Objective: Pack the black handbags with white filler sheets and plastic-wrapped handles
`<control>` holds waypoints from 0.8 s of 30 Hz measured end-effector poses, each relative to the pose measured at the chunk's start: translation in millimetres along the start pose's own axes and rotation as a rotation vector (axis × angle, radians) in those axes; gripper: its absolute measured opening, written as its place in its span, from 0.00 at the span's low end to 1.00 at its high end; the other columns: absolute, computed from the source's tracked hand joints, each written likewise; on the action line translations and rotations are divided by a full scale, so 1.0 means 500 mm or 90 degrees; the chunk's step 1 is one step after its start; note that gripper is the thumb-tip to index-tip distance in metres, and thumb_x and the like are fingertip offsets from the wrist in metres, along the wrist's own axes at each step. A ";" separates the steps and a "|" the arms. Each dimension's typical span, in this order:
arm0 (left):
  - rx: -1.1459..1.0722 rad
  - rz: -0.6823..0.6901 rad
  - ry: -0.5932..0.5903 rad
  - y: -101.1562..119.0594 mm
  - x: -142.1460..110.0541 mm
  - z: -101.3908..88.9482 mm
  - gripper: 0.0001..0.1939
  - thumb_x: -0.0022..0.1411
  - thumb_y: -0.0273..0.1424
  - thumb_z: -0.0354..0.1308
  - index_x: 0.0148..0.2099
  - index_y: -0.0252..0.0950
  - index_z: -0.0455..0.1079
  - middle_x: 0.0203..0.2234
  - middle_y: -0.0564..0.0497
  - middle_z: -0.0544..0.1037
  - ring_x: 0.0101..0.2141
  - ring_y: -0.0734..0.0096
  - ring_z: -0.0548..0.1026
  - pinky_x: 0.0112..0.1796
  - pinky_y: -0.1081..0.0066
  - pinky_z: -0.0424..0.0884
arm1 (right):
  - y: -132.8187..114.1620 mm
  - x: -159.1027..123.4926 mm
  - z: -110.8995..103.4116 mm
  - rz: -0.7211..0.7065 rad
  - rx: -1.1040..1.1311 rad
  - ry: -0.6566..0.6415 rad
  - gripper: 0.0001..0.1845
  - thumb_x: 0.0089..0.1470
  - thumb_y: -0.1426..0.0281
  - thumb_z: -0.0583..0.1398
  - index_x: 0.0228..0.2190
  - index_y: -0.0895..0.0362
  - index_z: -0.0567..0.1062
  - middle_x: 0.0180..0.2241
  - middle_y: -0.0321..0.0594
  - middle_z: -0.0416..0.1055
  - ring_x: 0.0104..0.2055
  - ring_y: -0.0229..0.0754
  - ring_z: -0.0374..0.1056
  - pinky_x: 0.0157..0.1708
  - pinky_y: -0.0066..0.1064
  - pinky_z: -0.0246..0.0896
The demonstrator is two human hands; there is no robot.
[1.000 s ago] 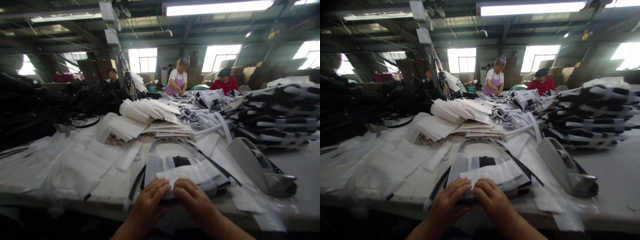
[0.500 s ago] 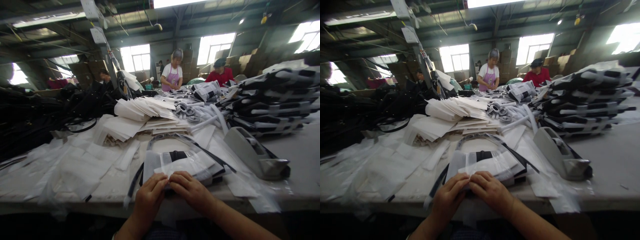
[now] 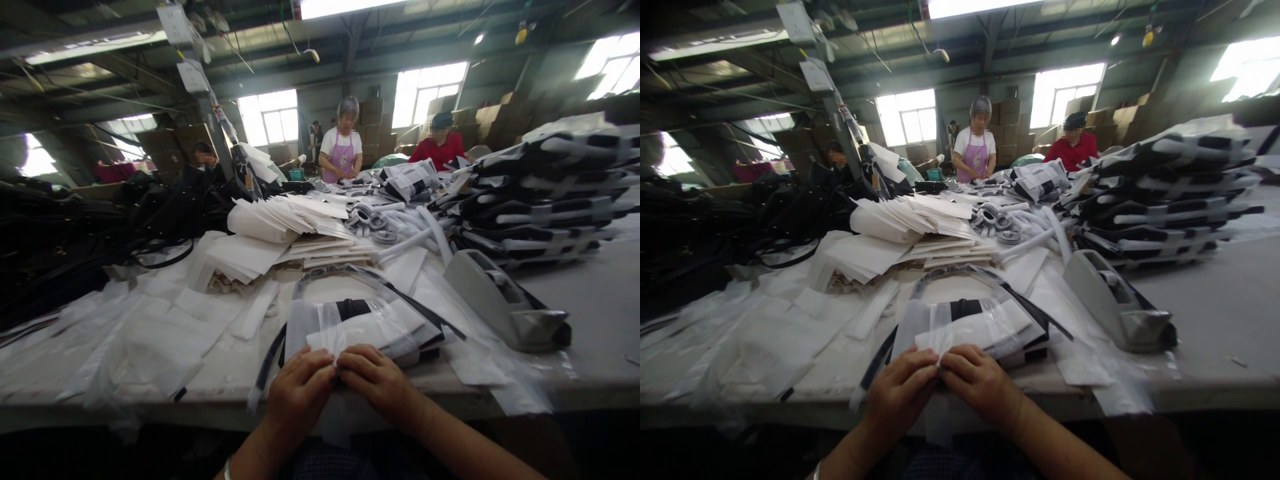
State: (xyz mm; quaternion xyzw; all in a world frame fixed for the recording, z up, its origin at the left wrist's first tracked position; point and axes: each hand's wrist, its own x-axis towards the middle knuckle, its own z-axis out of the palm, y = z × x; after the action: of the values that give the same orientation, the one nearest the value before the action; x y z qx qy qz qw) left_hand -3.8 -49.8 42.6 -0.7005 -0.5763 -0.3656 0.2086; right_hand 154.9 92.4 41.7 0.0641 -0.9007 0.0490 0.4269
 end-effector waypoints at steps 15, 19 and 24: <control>0.025 -0.003 0.032 -0.006 -0.009 0.025 0.14 0.69 0.22 0.53 0.52 0.40 0.74 0.38 0.52 0.81 0.44 0.70 0.79 0.52 0.63 0.73 | -0.060 -0.084 0.049 -0.079 -0.044 -0.031 0.12 0.65 0.76 0.55 0.44 0.58 0.79 0.47 0.38 0.80 0.52 0.40 0.72 0.61 0.37 0.61; 0.028 0.002 0.018 -0.011 -0.010 0.024 0.14 0.69 0.23 0.54 0.53 0.41 0.74 0.39 0.52 0.81 0.44 0.69 0.79 0.52 0.62 0.74 | -0.065 -0.057 0.040 -0.058 0.018 -0.002 0.11 0.64 0.77 0.56 0.39 0.60 0.79 0.37 0.42 0.82 0.46 0.42 0.76 0.52 0.37 0.71; 0.017 0.007 0.024 -0.016 -0.005 0.026 0.14 0.68 0.22 0.56 0.52 0.42 0.75 0.38 0.53 0.81 0.44 0.70 0.79 0.52 0.63 0.74 | -0.070 -0.066 0.016 -0.016 0.068 -0.012 0.13 0.65 0.77 0.53 0.40 0.60 0.78 0.37 0.43 0.82 0.40 0.42 0.79 0.47 0.35 0.75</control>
State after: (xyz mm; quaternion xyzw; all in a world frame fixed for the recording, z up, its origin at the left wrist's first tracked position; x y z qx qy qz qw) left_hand -8.4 -40.2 31.4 -0.6938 -0.5733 -0.3698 0.2309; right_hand 175.2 59.3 12.2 0.0986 -0.9000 0.0909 0.4147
